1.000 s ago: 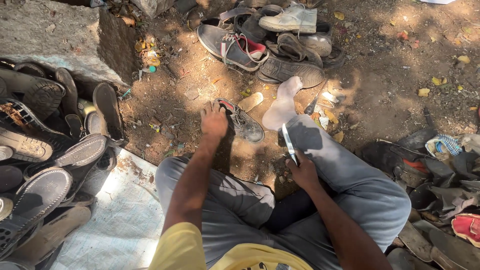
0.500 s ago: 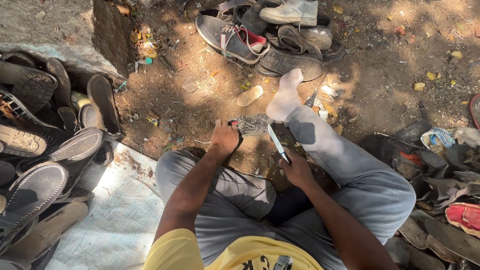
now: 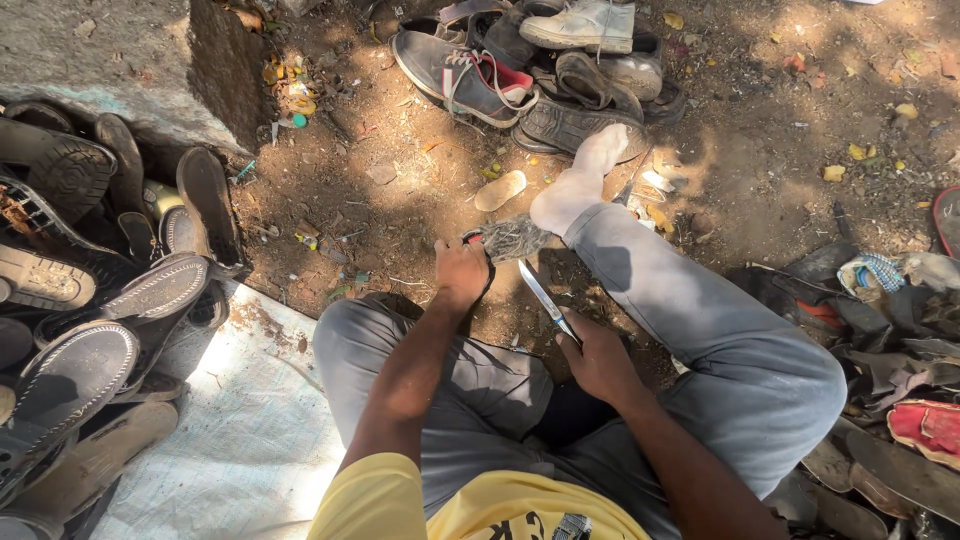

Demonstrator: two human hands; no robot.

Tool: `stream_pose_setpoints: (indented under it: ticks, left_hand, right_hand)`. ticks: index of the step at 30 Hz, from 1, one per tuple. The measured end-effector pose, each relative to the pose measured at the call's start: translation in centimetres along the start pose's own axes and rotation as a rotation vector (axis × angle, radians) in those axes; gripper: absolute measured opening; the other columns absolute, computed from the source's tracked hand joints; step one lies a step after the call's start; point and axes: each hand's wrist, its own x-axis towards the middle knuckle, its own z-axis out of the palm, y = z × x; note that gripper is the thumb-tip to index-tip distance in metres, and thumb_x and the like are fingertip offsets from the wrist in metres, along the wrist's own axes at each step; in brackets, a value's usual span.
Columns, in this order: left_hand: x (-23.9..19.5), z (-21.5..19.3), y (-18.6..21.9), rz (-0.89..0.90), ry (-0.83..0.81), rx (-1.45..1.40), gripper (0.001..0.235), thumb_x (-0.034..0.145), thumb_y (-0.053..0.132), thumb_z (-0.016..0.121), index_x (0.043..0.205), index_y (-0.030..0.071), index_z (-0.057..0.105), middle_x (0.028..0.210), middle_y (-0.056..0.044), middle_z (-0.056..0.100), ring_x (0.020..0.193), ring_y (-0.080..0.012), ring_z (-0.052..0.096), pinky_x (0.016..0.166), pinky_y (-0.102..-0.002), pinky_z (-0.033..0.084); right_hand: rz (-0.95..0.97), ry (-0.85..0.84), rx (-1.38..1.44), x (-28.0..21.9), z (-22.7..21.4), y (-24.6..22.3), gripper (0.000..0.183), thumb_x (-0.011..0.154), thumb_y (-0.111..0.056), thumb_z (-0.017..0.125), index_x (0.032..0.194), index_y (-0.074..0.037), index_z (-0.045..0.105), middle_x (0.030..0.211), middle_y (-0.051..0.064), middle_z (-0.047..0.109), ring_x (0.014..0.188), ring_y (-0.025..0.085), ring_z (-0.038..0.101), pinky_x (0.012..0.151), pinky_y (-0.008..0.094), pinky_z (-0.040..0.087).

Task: The person sits on the ground and uses a knife to scrape and clean the soles and edges of several shoes. They handle multiple pairs of footwear, including sneakers and sandals, picking them up one by one, working on them with the tool, and placing them back down.

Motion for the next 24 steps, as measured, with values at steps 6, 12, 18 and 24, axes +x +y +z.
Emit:
stream_pose_setpoints:
  ticks: [6,12,18,24]
  left_hand:
    - [0.7,0.9,0.9,0.029,0.298,-0.074,0.03,0.098,0.019,0.043,0.094,0.004,0.07,0.084,-0.014,0.071,0.098,-0.0314,0.061,0.091,-0.051,0.037]
    - [1.7,0.3,1.1,-0.01,0.485,-0.203,0.027,0.096,0.02,0.05,0.082,0.007,0.069,0.081,-0.016,0.068,0.085,-0.0327,0.058,0.08,-0.047,0.039]
    - [1.2,0.4,1.1,0.072,0.357,-0.233,0.022,0.094,0.015,0.049,0.088,0.008,0.069,0.083,-0.013,0.07,0.091,-0.0314,0.06,0.083,-0.051,0.039]
    - [0.3,0.7,-0.2,0.167,0.101,-0.122,0.022,0.097,0.017,0.049,0.096,0.009,0.069,0.095,-0.011,0.071,0.105,-0.0276,0.059,0.098,-0.052,0.038]
  right_hand:
    - [0.182,-0.104,-0.079,2.2,2.6,3.4,0.041,0.095,-0.021,0.065,0.13,-0.001,0.062,0.098,0.026,0.072,0.091,0.042,0.071,0.08,0.047,0.054]
    - [0.218,-0.072,-0.064,3.5,4.2,5.1,0.042,0.095,-0.024,0.065,0.132,-0.005,0.06,0.089,0.023,0.071,0.081,0.041,0.071,0.073,0.049,0.054]
    - [0.297,-0.085,-0.194,4.1,4.6,5.5,0.043,0.098,-0.028,0.062,0.136,-0.008,0.058,0.082,0.023,0.07,0.077,0.041,0.07,0.071,0.051,0.053]
    - [-0.113,0.03,-0.549,5.9,5.9,7.2,0.03,0.095,-0.019,0.063,0.123,-0.008,0.067,0.082,0.015,0.072,0.067,0.035,0.071,0.055,0.049,0.055]
